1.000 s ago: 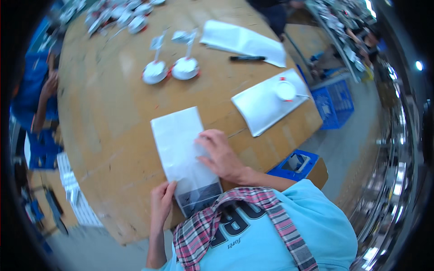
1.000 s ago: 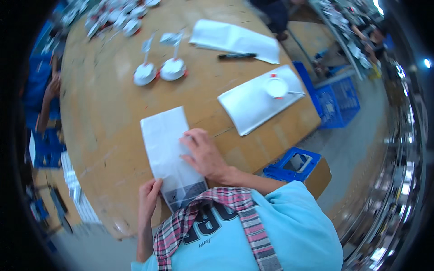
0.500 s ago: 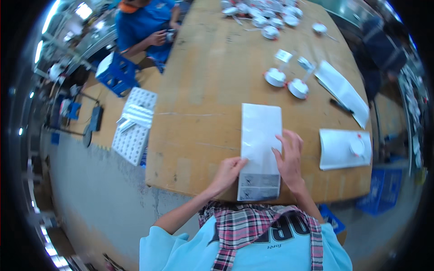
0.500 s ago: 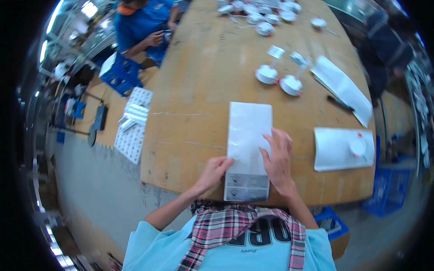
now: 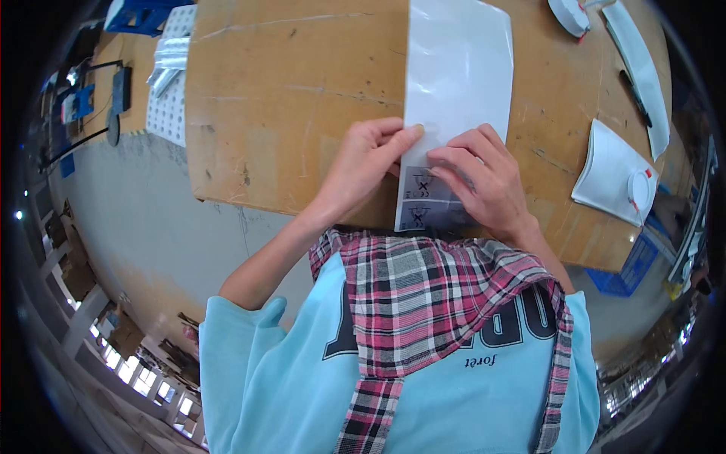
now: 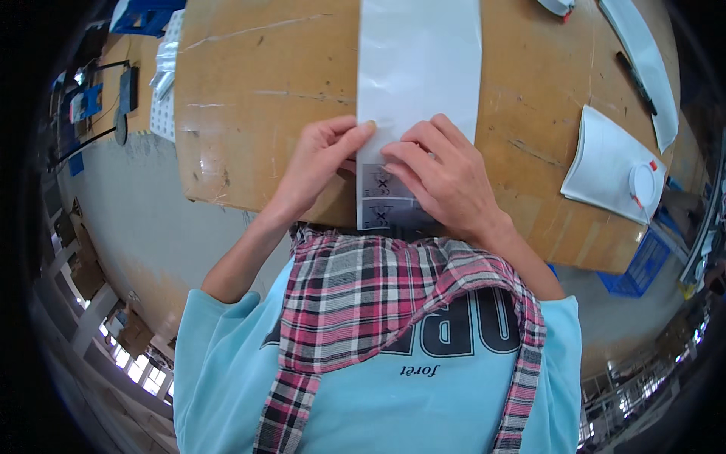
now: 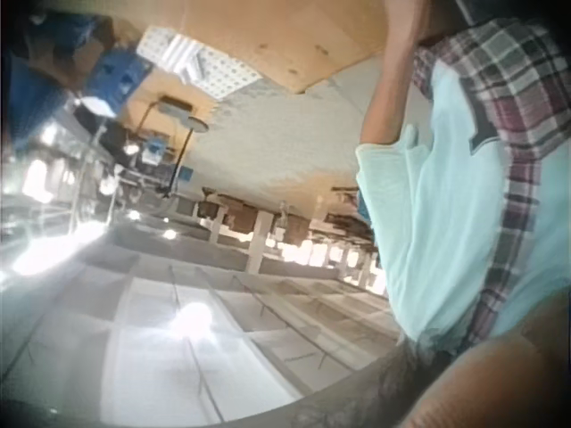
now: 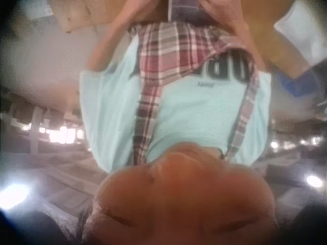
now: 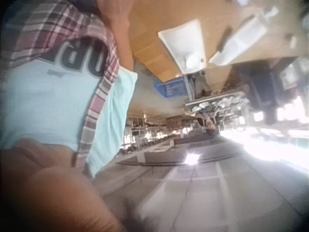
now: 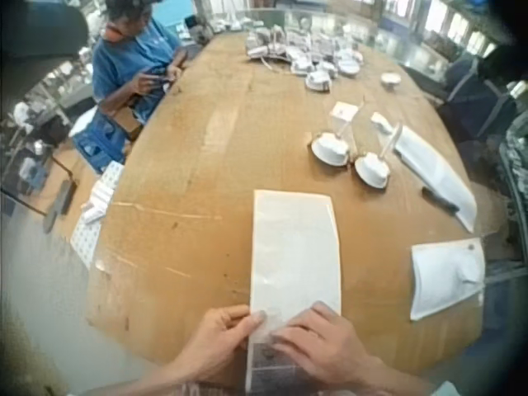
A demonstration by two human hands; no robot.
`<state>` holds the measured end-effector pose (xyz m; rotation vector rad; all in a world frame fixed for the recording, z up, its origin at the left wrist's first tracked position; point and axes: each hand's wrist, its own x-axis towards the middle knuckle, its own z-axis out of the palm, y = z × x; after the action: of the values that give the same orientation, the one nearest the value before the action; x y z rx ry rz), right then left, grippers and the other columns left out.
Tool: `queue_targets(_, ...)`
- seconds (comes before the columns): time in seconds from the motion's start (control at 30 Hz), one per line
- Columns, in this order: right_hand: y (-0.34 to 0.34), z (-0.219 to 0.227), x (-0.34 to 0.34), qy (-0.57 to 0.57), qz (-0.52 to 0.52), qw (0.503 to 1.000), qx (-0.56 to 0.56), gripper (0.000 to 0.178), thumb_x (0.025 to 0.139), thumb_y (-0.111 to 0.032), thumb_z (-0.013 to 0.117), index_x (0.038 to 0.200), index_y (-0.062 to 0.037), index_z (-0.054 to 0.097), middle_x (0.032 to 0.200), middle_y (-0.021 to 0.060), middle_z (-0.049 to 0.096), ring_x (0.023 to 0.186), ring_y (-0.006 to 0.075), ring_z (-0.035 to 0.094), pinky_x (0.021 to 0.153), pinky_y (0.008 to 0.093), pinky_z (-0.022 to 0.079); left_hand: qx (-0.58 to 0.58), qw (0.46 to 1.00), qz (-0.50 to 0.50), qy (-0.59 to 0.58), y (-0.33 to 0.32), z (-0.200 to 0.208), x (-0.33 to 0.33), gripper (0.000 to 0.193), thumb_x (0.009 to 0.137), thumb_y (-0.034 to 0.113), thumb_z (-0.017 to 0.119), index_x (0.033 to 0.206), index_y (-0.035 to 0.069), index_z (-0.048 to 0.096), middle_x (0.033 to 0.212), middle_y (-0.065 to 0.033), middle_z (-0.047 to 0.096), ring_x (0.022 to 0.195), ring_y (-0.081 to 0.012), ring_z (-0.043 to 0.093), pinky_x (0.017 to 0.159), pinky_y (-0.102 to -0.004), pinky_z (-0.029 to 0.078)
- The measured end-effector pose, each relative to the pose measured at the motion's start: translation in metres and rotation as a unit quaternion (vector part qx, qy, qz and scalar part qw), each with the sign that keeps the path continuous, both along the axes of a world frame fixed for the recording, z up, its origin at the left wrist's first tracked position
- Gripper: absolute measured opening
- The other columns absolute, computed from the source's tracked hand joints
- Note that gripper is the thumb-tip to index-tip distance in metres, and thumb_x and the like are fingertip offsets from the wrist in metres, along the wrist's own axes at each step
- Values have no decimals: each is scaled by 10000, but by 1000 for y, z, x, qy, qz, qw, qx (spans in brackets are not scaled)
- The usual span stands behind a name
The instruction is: The recorder is attaching technical labels to the wires of LED lighting components at a workbench in a factory.
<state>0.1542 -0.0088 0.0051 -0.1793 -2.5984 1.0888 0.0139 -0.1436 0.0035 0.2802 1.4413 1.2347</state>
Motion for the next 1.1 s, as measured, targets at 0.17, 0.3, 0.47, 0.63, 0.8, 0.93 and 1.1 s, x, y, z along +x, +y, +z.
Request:
queue_targets(0.17, -4, -20, 5, -2, -21, 1000, -2, 228, 678, -83, 738, 880, -63, 634, 811, 39, 536, 745, 212, 525, 616, 317, 468, -6, 1000, 15, -24, -1, -8, 0, 327, 965, 251, 542, 1107, -39, 597, 897, -76, 675, 778, -103, 643, 670, -245, 528)
queue_targets(0.3, -9, -16, 10, 24, -23, 999, 30, 258, 645, -97, 752, 874, -79, 635, 810, 28, 530, 746, 201, 525, 595, 308, 467, 7, 999, 12, -32, -3, -7, 5, 383, 955, 274, 557, 1212, -9, 554, 945, -75, 676, 806, -106, 651, 706, -239, 523)
queue_targets(0.47, -15, -13, 12, 26, -12, 997, 76, 291, 629, -108, 761, 886, -88, 627, 821, 24, 530, 752, 193, 528, 601, 305, 474, 4, 999, -42, 27, -5, -9, 2, 410, 959, 216, 543, 1294, -10, 475, 961, -84, 675, 812, -99, 644, 703, -240, 521)
queue_targets(0.63, -21, -16, 16, -6, -29, 997, 72, 324, 612, -126, 772, 894, -98, 615, 831, 19, 537, 768, 194, 534, 623, 306, 479, -4, 993, -79, 85, -3, -7, 3, 378, 951, 175, 531, 1269, -23, 481, 875, -88, 675, 764, -97, 633, 658, -245, 504)
queue_targets(0.8, -22, -13, 18, 3, -50, 996, 77, 303, 612, -141, 774, 867, -104, 615, 820, 11, 535, 777, 196, 534, 620, 306, 478, 13, 998, -38, 42, -5, -5, 8, 376, 945, 157, 516, 1265, -37, 472, 822, -95, 670, 707, -104, 623, 624, -254, 494)
queue_targets(0.93, -24, -13, 20, 9, -66, 993, 94, 262, 605, -158, 776, 802, -109, 610, 792, 6, 528, 786, 195, 532, 613, 304, 477, 14, 999, -34, 25, -7, -3, 8, 392, 948, 163, 511, 1282, -33, 446, 890, -112, 662, 743, -119, 631, 643, -266, 509)
queue_targets(1.1, -22, -8, 19, -1, -66, 992, 107, 248, 598, -156, 778, 762, -109, 597, 780, 2, 523, 786, 193, 529, 609, 302, 477, 6, 998, -44, 33, -5, -2, 7, 393, 950, 168, 512, 1278, -35, 441, 903, -117, 660, 756, -128, 636, 652, -274, 518)
